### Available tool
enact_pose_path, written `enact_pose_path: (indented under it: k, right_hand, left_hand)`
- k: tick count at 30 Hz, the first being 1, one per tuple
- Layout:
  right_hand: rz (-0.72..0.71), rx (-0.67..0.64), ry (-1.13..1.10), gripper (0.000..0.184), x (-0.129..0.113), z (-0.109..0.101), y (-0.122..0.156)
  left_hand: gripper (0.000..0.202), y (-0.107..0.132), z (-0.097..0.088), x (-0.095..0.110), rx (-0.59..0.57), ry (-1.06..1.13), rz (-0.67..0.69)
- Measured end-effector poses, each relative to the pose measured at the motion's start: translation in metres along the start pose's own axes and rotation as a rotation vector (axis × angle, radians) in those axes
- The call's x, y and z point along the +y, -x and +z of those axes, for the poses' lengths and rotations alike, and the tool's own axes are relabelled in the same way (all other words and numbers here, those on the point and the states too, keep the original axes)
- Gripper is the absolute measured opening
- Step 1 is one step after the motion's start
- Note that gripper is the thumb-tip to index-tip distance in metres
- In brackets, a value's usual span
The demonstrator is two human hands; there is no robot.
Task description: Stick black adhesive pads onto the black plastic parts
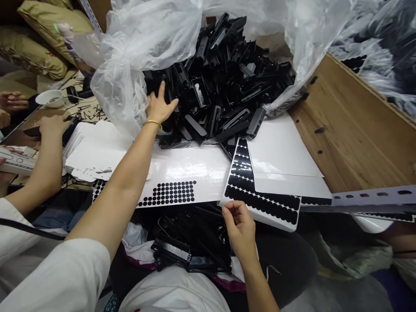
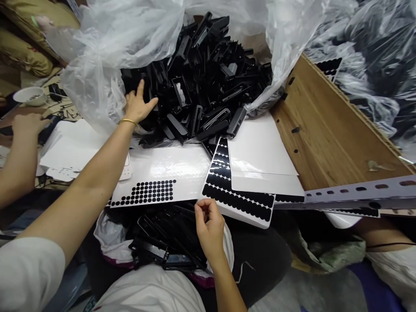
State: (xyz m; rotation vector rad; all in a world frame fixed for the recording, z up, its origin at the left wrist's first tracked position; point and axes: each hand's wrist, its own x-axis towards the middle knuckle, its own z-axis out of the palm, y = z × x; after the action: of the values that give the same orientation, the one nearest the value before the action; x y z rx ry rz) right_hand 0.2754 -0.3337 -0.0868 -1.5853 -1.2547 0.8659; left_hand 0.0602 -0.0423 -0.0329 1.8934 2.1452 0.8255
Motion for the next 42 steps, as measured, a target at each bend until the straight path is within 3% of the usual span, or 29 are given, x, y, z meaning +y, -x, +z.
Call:
enact_pose_path:
  k: [4, 9, 13, 16, 22, 26, 30, 34, 38, 42]
  right_hand:
    - [0.005, -0.035, -0.008, 0.009, 0.0, 0.009, -0.001]
    - [-0.063, -0.09, 0.058, 0.007, 0.006, 0.025, -0.011]
    - [-0.225, -0.126, 0.221, 0.01, 0.013, 0.044, -0.02]
    - [-0.357, -0.132, 0.401, 0.03, 0.022, 0.06, -0.028]
    - [-0.348, -0.092, 0.651, 0.044, 0.036, 0.071, -0.047]
    - [-0.369, -0.072, 0.651, 0.033, 0.03, 0.063, -0.051]
    - [-0.404, -0.151, 0.63, 0.025, 0.018, 0.064, -0.051]
    - [-0.342, -0.139, 0.673, 0.016, 0.013, 0.075, -0.06]
    - [-0.215, -0.197, 0.486, 0.008, 0.011, 0.068, -0.069]
    - [-0.036, -0.218, 0.051, 0.012, 0.004, 0.045, -0.056]
  left_hand:
    - [0.071, 0.003, 0.01, 0.015, -0.163, -0.063, 0.1]
    - [0.06, 0.044, 0.019, 0.027, -0.12, -0.201, 0.255]
    - [0.057, 0.075, 0.02, 0.023, -0.161, -0.271, 0.418]
    - [0.06, 0.096, 0.022, 0.016, -0.174, -0.266, 0.51]
    - [0.055, 0.125, 0.028, -0.001, -0.14, -0.04, 0.582]
    - [0.05, 0.131, 0.029, -0.008, -0.112, 0.215, 0.437]
    - [0.015, 0.141, 0.022, -0.009, -0.089, 0.315, 0.322]
    - [0.024, 0.166, 0.014, -0.008, -0.104, 0.511, 0.194]
    - [0.031, 0.2, 0.012, -0.008, -0.327, 0.922, -0.156]
    - [0.027, 0.234, 0.015, -0.006, -0.636, 1.405, -0.502]
